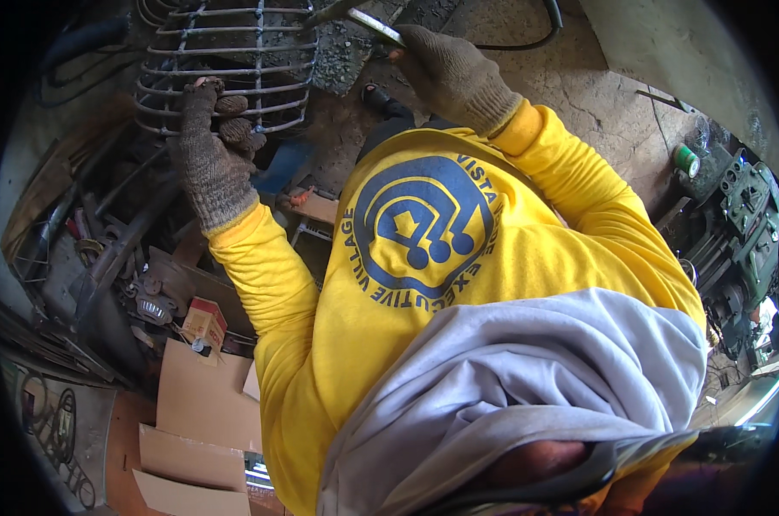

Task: The person cleans a metal grille using a chipping hammer, then grinds the edges with an angle grinder and welds a component onto the frame using a welding torch.

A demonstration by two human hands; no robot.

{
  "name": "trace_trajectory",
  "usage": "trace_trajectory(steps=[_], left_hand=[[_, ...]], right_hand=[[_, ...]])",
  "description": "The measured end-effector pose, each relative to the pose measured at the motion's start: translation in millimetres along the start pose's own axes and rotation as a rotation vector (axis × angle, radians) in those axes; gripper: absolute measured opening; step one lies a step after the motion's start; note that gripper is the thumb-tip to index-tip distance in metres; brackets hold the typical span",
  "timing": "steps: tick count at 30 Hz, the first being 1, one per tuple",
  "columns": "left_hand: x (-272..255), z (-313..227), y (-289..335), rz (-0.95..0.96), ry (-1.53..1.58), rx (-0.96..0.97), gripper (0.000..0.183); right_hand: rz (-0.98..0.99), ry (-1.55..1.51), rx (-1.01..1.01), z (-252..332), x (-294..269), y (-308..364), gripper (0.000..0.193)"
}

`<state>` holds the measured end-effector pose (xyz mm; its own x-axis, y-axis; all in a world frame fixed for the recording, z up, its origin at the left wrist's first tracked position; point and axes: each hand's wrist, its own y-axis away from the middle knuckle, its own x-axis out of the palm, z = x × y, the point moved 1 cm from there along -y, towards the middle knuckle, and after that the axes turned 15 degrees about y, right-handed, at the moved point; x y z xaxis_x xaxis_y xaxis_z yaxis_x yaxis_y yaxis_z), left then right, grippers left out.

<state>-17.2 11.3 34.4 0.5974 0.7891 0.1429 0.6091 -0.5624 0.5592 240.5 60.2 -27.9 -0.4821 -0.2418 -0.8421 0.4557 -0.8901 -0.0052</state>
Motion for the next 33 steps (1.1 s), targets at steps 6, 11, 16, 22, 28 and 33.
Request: trace_trajectory(steps=[6, 11, 16, 22, 28, 33], left_hand=[[7, -7, 5, 0.017, -0.019, -0.034, 0.021], [3, -14, 14, -0.020, -0.084, -0.032, 0.022], [-5, -10, 2, 0.010, -0.095, -0.034, 0.023], [-2, -14, 7, 0.004, -0.107, -0.016, 0.023], [-6, -12, 2, 0.026, -0.097, -0.049, 0.021], [-3, -11, 0, -0.033, -0.102, -0.044, 0.022]], right_hand=[[-0.265, 0.007, -0.232, -15, -10, -6, 0.038], [-0.168, 0.244, -0.494, -24, -23, -1, 0.048], [-0.198, 0.249, -0.584, -25, -17, 1, 0.052], [-0.186, 0.334, -0.496, -33, -8, -12, 0.048], [-0.179, 0.385, -0.513, -25, -14, -5, 0.041], [-0.213, 0.065, -0.283, -24, -13, -4, 0.039]])
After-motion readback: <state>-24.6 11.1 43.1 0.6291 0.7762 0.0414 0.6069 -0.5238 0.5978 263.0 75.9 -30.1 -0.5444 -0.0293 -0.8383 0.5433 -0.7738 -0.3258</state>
